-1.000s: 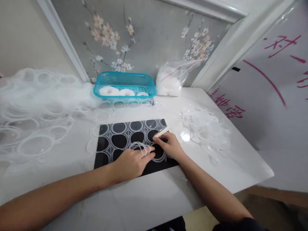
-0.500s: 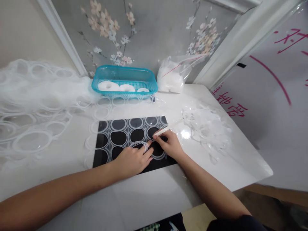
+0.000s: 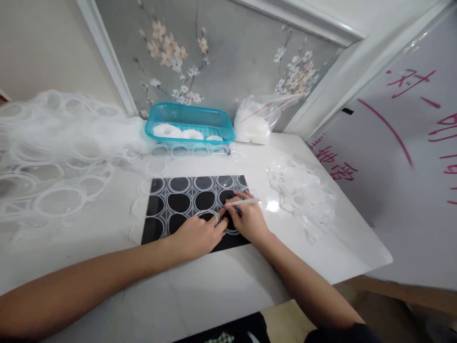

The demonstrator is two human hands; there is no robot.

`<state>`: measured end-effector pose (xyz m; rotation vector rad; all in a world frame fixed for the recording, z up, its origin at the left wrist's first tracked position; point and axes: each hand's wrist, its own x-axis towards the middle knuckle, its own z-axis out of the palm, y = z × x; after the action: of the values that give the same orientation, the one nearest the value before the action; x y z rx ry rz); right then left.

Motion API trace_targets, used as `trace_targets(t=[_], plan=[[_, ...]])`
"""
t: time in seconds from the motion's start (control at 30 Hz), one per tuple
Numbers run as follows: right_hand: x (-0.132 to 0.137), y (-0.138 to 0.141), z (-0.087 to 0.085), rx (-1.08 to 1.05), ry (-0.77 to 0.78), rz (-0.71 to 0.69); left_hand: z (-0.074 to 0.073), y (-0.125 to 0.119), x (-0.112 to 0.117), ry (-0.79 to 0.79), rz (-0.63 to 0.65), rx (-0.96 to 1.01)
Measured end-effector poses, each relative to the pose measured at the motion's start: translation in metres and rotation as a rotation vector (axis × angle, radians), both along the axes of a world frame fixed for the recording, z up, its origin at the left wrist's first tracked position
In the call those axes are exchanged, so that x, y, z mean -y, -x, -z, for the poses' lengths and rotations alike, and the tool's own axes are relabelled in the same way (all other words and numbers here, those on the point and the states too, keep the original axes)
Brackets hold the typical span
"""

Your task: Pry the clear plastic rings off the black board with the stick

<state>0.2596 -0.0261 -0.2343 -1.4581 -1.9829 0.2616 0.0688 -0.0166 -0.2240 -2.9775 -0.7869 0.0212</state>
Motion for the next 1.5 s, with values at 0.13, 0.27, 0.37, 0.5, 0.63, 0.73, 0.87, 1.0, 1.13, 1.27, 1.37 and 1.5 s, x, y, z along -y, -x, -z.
trace_targets(t=[0.13,0.27,0.37,0.5,0.63,0.73,0.87,1.0,1.13,1.27,1.37,1.5], plan=[[0.011,0.009,0.006,0.259,-0.136,-0.006,-0.015,-0.003,-0.004,0.192,-0.063,-0.016],[-0.014,-0.008,0.000,0.345,-0.226,0.113,-0.024,-0.002,-0.007,0.304,-0.086,-0.027],[-0.042,-0.033,-0.020,0.239,-0.330,0.437,-0.025,0.001,-0.010,0.344,-0.085,-0.024],[-0.034,-0.043,-0.043,-0.022,-0.308,0.495,-0.019,0.007,-0.011,0.320,-0.060,0.025],[0.004,-0.045,-0.049,-0.132,-0.335,0.402,-0.015,0.009,-0.008,0.267,-0.028,0.044],[0.013,-0.062,-0.055,-0.348,-0.391,0.613,-0.015,0.009,-0.007,0.268,-0.015,0.060],[0.008,-0.068,-0.056,-0.304,-0.203,0.530,-0.015,0.011,-0.012,0.278,-0.001,0.080],[0.008,-0.052,-0.041,-0.219,-0.093,0.326,-0.016,0.013,-0.019,0.290,-0.010,0.116],[0.004,-0.046,-0.030,-0.287,-0.008,0.258,-0.019,0.015,-0.023,0.294,-0.049,0.158],[-0.012,-0.049,-0.032,-0.332,0.068,0.155,-0.021,0.006,-0.032,0.265,-0.120,0.200],[-0.030,-0.049,-0.031,-0.382,0.188,0.021,-0.021,-0.010,-0.044,0.246,-0.167,0.206],[-0.051,-0.045,-0.014,-0.489,0.216,-0.046,-0.020,-0.030,-0.057,0.291,-0.189,0.190]])
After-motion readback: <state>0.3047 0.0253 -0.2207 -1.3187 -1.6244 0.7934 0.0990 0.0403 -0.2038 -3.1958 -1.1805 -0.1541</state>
